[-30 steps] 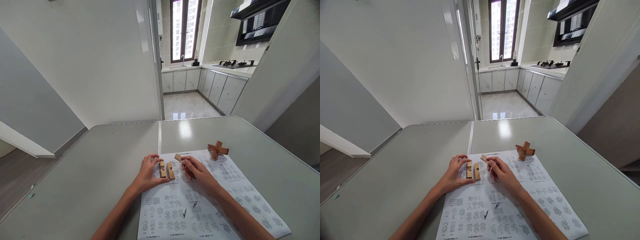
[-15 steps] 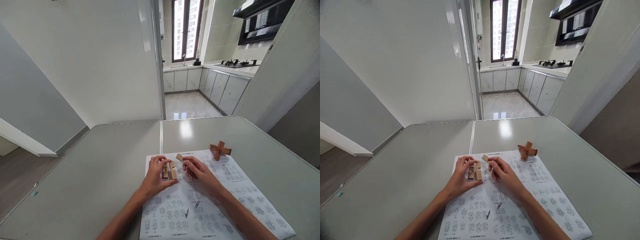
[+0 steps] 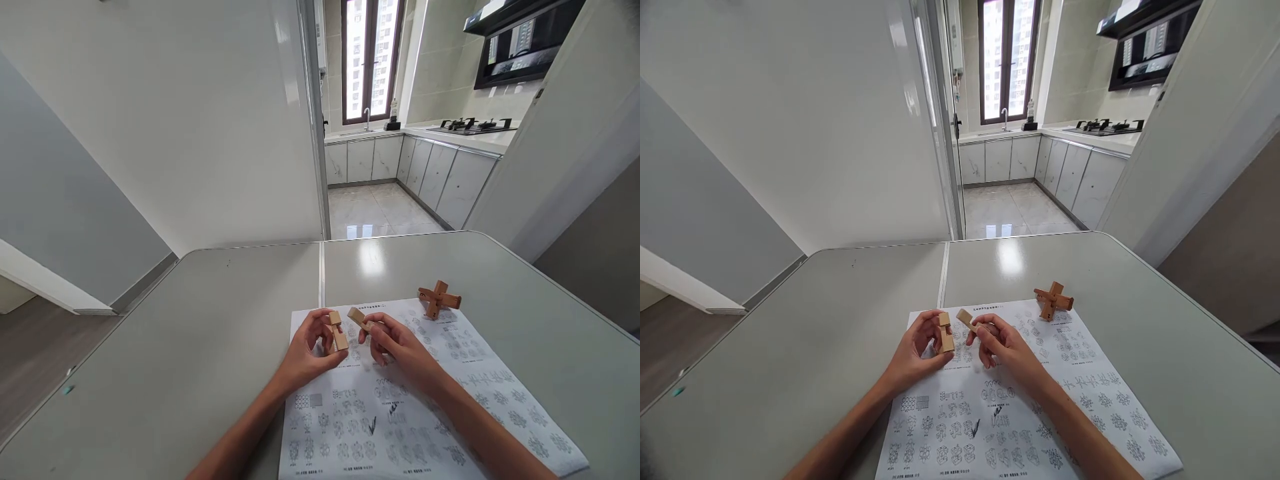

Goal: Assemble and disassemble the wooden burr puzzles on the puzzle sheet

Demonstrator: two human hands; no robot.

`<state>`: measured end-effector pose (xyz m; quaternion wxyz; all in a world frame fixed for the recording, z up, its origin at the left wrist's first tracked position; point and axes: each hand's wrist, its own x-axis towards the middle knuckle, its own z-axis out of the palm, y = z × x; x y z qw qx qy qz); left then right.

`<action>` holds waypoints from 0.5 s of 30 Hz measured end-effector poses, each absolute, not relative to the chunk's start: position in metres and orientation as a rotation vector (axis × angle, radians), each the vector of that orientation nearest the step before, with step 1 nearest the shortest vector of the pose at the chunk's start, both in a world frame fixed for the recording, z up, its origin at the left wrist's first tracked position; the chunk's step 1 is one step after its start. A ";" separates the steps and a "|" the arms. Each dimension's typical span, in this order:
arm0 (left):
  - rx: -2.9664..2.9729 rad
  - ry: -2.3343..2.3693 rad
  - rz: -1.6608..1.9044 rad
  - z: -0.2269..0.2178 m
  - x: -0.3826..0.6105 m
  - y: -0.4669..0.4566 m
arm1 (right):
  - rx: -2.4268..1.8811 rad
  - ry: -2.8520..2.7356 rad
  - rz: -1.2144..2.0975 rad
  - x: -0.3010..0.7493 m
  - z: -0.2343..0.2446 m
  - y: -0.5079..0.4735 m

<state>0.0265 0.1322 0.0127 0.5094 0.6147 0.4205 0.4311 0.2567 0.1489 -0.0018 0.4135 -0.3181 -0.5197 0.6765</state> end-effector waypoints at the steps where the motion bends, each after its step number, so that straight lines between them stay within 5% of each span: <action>1: 1.450 0.989 1.035 0.012 0.026 0.133 | -0.790 -1.305 1.706 0.257 -0.002 0.149; 15: 0.887 0.701 1.017 0.026 0.025 0.137 | -0.808 -1.367 1.672 0.260 -0.001 0.146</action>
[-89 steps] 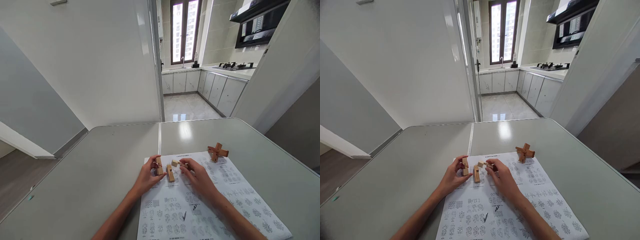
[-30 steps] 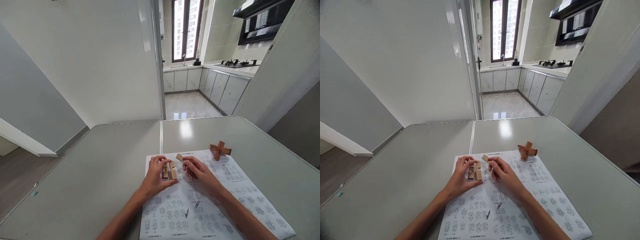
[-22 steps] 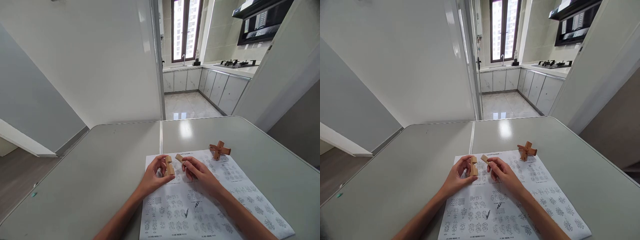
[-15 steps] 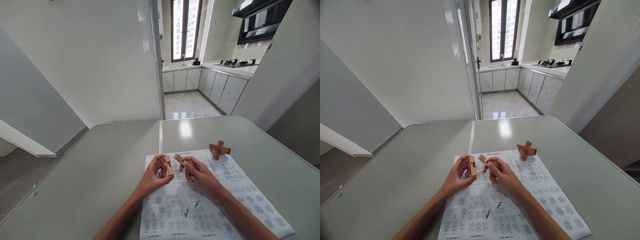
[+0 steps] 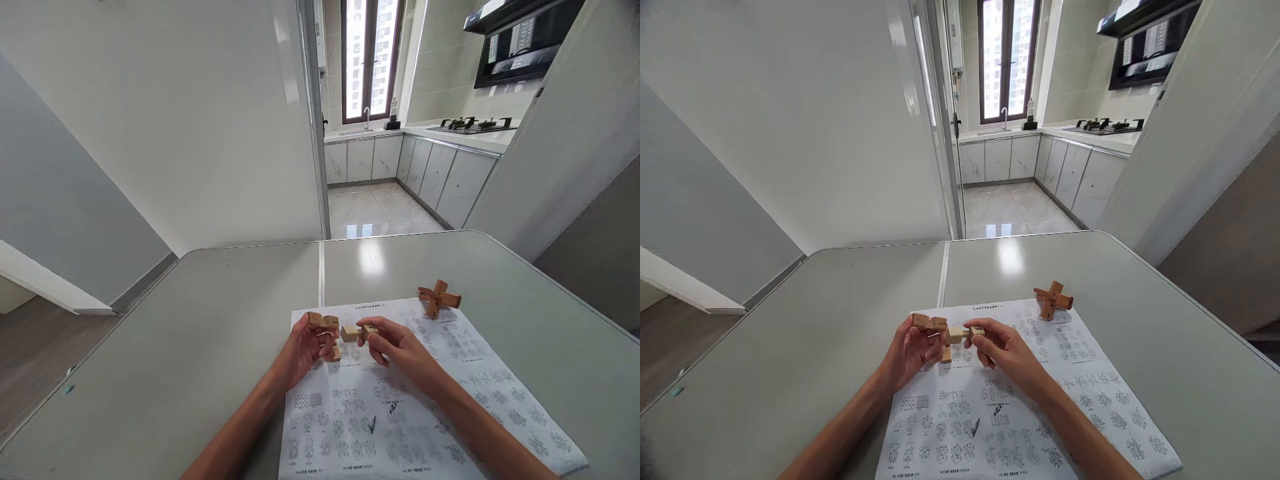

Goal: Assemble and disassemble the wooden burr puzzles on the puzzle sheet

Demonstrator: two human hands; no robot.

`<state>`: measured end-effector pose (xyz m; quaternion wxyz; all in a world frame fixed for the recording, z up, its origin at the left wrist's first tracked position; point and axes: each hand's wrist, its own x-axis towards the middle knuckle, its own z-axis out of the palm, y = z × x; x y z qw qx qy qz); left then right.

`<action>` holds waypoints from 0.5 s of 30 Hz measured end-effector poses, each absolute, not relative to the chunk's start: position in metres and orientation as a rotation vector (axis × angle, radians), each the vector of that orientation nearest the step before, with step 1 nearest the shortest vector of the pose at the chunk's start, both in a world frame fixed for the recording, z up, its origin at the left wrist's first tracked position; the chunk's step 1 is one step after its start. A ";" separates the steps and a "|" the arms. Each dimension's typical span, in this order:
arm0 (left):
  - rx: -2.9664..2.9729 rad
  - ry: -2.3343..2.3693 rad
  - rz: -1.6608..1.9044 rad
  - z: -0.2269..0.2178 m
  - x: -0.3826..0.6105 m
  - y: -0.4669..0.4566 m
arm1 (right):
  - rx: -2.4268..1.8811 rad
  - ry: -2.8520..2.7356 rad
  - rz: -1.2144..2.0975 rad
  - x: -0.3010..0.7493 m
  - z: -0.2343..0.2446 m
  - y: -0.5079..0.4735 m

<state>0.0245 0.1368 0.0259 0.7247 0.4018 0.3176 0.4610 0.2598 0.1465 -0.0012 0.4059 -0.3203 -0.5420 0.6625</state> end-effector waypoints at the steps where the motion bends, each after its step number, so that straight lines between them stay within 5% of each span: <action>1: 0.850 0.671 0.986 0.027 0.024 0.136 | -0.796 -1.366 1.677 0.259 -0.001 0.146; 15: 0.672 0.395 0.412 0.003 0.030 0.131 | -0.528 -1.338 1.923 0.264 -0.006 0.145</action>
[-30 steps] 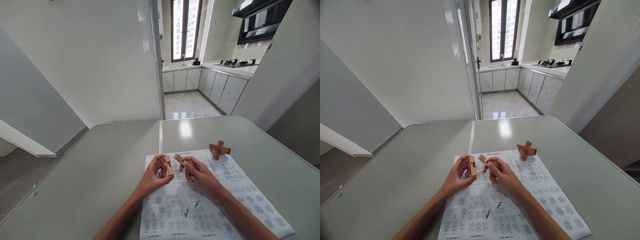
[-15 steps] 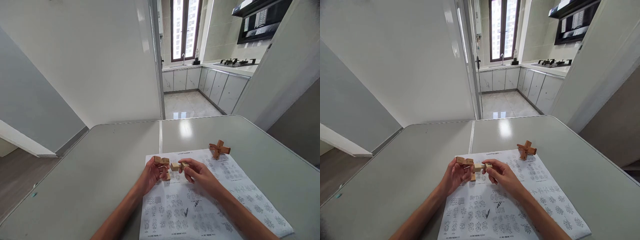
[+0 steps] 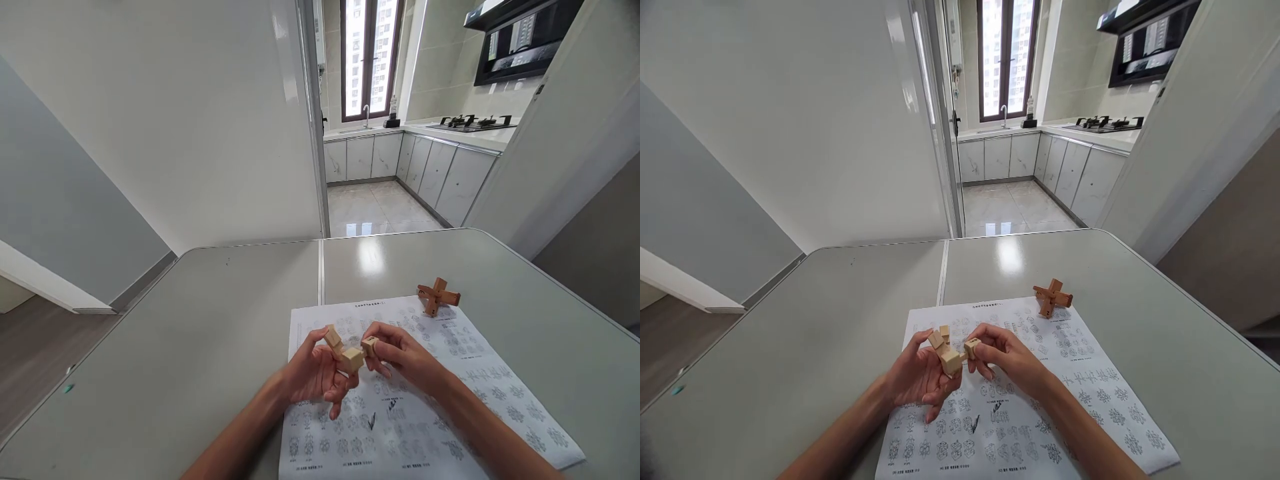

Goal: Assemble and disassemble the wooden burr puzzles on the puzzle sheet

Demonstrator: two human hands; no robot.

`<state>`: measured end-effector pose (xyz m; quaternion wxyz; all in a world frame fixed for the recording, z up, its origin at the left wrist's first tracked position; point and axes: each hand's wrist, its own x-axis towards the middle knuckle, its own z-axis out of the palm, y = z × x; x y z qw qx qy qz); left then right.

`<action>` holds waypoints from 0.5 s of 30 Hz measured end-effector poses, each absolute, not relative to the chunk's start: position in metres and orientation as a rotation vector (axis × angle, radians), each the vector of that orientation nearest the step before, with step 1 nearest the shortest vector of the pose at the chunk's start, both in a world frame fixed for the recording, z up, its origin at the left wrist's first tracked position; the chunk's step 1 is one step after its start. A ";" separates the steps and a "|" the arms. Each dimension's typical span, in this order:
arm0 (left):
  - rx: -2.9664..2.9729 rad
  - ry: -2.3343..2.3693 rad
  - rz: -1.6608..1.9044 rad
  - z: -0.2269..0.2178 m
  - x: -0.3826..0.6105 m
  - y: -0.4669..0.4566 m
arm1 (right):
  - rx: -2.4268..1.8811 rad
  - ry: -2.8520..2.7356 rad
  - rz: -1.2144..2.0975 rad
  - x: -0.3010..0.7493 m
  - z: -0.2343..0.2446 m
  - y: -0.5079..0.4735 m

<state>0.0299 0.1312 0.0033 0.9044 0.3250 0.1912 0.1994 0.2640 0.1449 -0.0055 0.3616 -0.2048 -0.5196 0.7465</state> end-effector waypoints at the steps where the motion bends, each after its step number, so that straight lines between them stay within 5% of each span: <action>1: 0.682 0.405 0.381 0.003 0.031 0.131 | -0.523 -1.356 1.935 0.263 -0.006 0.145; 15: 0.762 0.426 0.268 0.006 0.037 0.125 | -0.642 -1.474 1.952 0.258 -0.001 0.142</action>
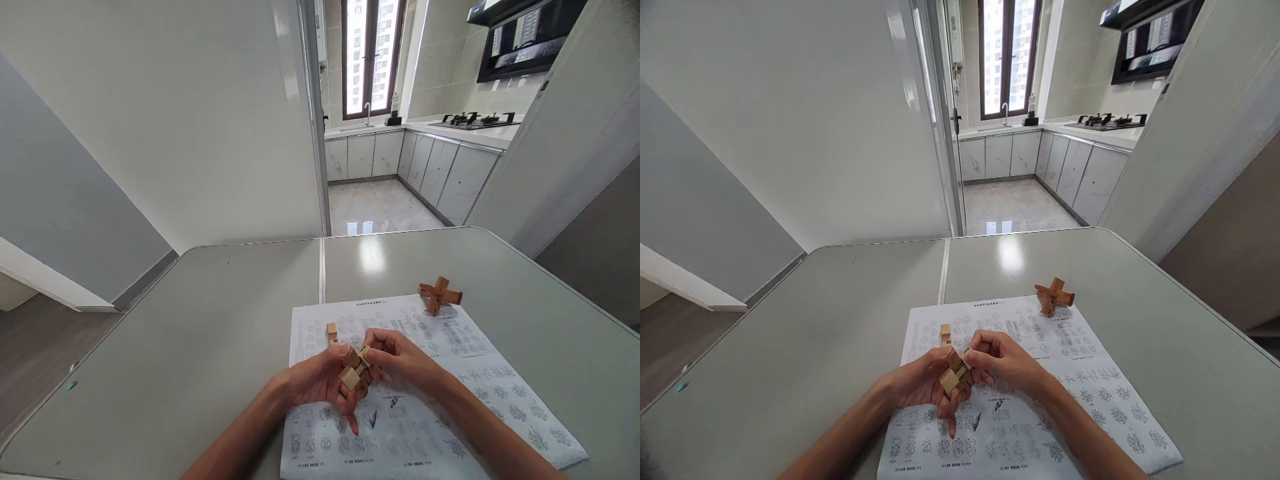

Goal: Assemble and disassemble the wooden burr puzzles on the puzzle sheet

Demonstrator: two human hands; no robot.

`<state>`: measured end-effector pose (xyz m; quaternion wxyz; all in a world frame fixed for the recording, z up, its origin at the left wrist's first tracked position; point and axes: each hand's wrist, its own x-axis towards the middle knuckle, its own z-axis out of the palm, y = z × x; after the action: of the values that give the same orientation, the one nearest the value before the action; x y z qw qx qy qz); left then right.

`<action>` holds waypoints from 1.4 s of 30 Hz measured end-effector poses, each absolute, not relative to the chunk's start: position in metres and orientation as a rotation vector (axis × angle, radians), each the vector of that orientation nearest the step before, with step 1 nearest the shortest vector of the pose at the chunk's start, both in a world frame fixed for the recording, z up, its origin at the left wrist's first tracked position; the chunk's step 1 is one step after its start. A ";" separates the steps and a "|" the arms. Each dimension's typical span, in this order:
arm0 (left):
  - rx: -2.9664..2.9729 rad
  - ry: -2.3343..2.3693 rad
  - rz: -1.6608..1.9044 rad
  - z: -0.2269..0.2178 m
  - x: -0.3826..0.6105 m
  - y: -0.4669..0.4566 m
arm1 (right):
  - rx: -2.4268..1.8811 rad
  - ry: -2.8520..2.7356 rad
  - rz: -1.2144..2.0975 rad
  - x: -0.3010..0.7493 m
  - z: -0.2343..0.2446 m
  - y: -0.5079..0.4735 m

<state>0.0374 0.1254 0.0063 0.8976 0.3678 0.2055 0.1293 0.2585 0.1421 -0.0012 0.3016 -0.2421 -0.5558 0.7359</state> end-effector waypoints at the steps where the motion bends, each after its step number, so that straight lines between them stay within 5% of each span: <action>1: 0.764 0.425 0.273 0.006 0.038 0.125 | -0.644 -1.478 1.950 0.259 -0.001 0.142; 42: 0.848 0.485 0.337 0.004 0.043 0.120 | -0.640 -1.521 1.878 0.258 -0.011 0.142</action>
<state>0.0433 0.1205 0.0042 0.8695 0.4055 0.2318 0.1609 0.2582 0.1423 -0.0115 0.3153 -0.2430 -0.5773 0.7129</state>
